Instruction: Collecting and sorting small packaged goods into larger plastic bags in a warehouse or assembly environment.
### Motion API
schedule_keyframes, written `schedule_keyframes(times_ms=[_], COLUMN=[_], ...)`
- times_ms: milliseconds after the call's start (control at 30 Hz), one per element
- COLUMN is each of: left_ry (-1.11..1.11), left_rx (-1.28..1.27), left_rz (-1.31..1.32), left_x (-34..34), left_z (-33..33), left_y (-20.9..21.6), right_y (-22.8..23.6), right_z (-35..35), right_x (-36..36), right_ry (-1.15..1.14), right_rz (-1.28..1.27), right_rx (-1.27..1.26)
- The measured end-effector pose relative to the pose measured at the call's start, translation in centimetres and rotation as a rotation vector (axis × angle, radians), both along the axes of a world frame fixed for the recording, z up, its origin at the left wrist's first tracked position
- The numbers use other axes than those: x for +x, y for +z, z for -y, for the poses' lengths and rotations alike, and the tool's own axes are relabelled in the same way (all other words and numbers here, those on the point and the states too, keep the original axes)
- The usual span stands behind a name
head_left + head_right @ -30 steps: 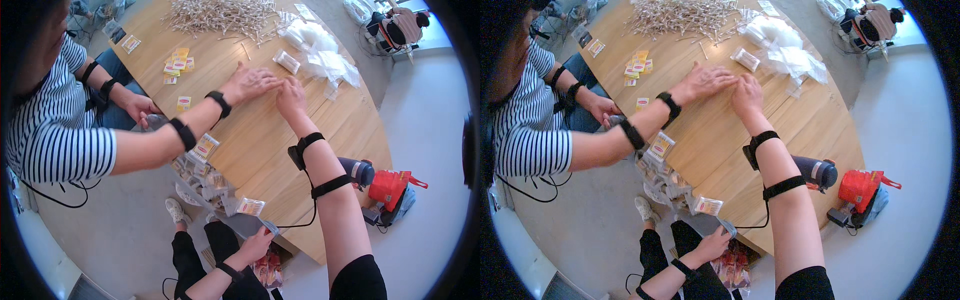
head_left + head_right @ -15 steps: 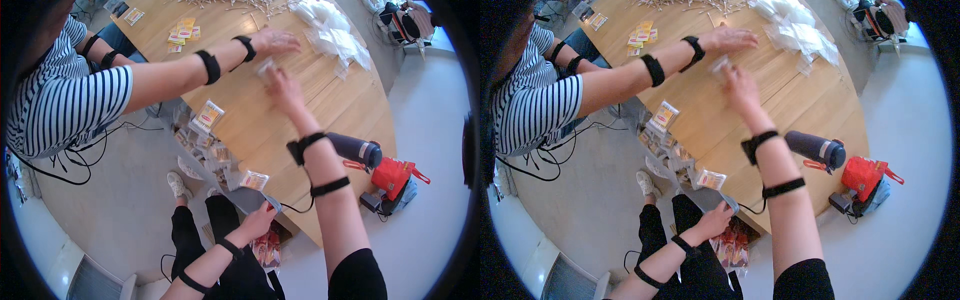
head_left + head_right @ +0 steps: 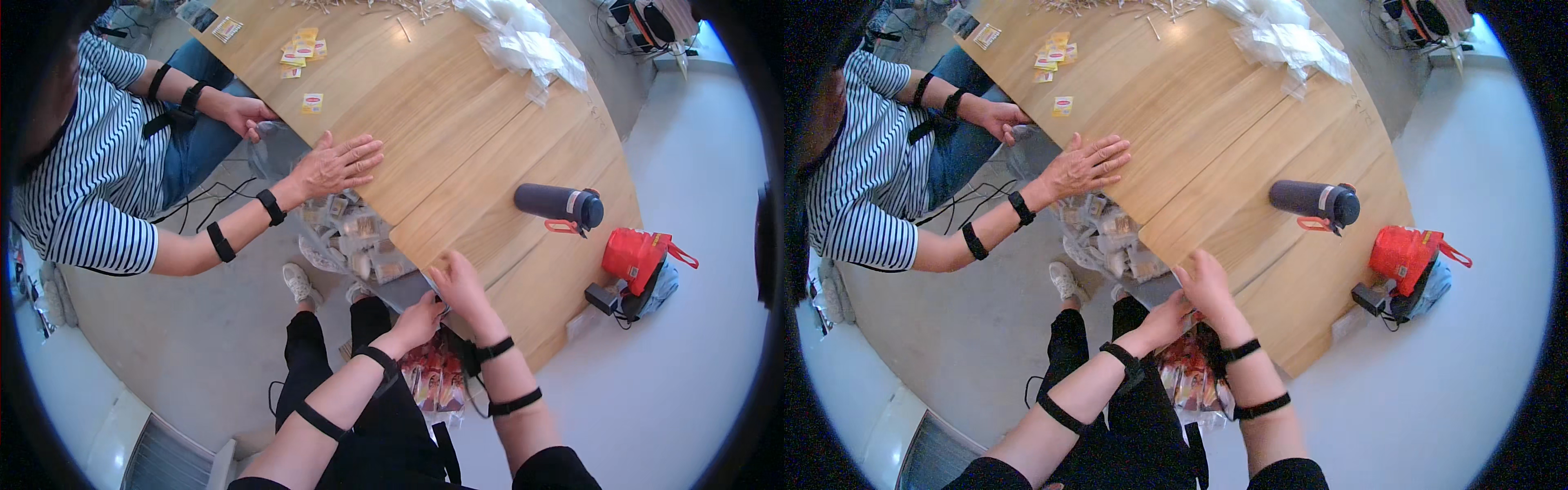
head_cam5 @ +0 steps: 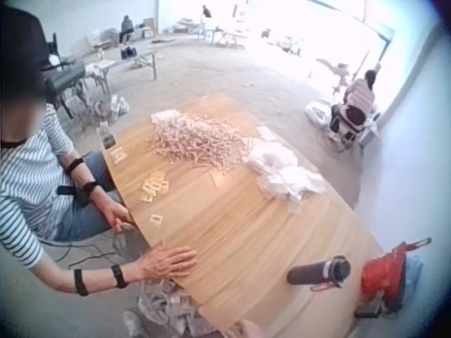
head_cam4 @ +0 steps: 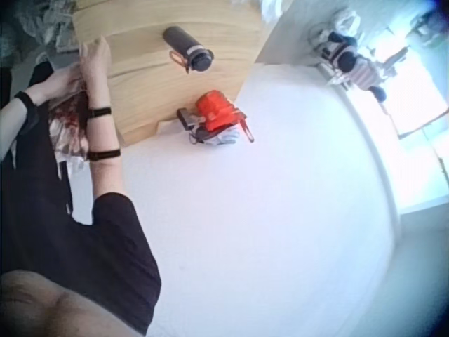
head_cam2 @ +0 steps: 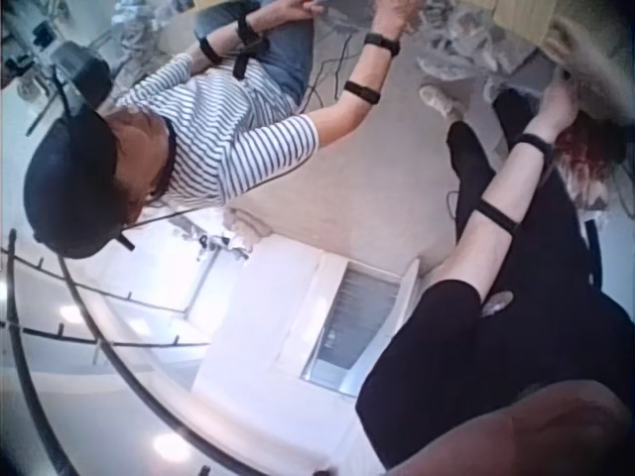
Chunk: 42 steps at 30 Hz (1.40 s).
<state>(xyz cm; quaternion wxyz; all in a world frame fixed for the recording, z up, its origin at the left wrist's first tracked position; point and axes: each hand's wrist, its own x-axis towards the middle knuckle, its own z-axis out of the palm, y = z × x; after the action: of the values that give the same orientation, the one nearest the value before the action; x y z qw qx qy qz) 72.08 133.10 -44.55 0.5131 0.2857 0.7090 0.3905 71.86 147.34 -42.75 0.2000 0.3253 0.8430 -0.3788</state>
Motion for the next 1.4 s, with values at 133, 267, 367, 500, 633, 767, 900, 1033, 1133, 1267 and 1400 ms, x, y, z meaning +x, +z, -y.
schedule_keyframes(times_ms=[133,267,367,500,633,767,900,1033,1133,1267,1400], left_ry=[0.038,-0.011,0.192,0.790,1.054,1.039,0.912,0.737,0.722,0.809,0.661], left_rx=[0.030,0.041,0.102,-0.192,-0.215,-0.082,-0.019,0.033,0.093,0.021,0.011], left_rz=[0.082,0.015,-0.131,-0.137,0.031,-0.192,-0.279,-0.171,-0.236,0.077,0.138], left_x=[0.4,-0.1,-3.4,-14.2,-21.6,-28.7,-33.2,-36.8,-35.5,-30.7,-25.6], left_z=[-0.8,1.6,4.3,14.8,14.7,15.0,15.0,16.1,16.1,17.6,17.6], left_y=[0.3,0.5,0.3,-5.6,-7.9,-12.0,-14.8,-16.0,-15.3,-13.0,-9.2], right_y=[-2.7,-2.4,-2.2,-1.0,-2.7,-4.3,-4.9,-5.2,-4.9,-3.8,-1.6], right_z=[2.5,4.7,6.0,11.0,13.5,16.5,17.8,19.2,20.1,20.0,19.8], right_x=[8.5,8.1,8.8,7.1,10.9,11.1,11.0,9.9,8.4,8.4,8.9], right_ry=[-0.316,-0.987,-1.255,-1.406,-1.471,-1.506,-1.523,-1.587,-1.475,-1.422,-1.449], right_rz=[0.102,-0.091,-0.314,-0.388,-0.328,-0.349,-0.425,-0.433,-0.361,-0.377,-0.552], right_rx=[-0.072,-0.664,-0.833,-1.017,-0.876,-0.797,-0.696,-0.752,-0.749,-0.710,-0.719])
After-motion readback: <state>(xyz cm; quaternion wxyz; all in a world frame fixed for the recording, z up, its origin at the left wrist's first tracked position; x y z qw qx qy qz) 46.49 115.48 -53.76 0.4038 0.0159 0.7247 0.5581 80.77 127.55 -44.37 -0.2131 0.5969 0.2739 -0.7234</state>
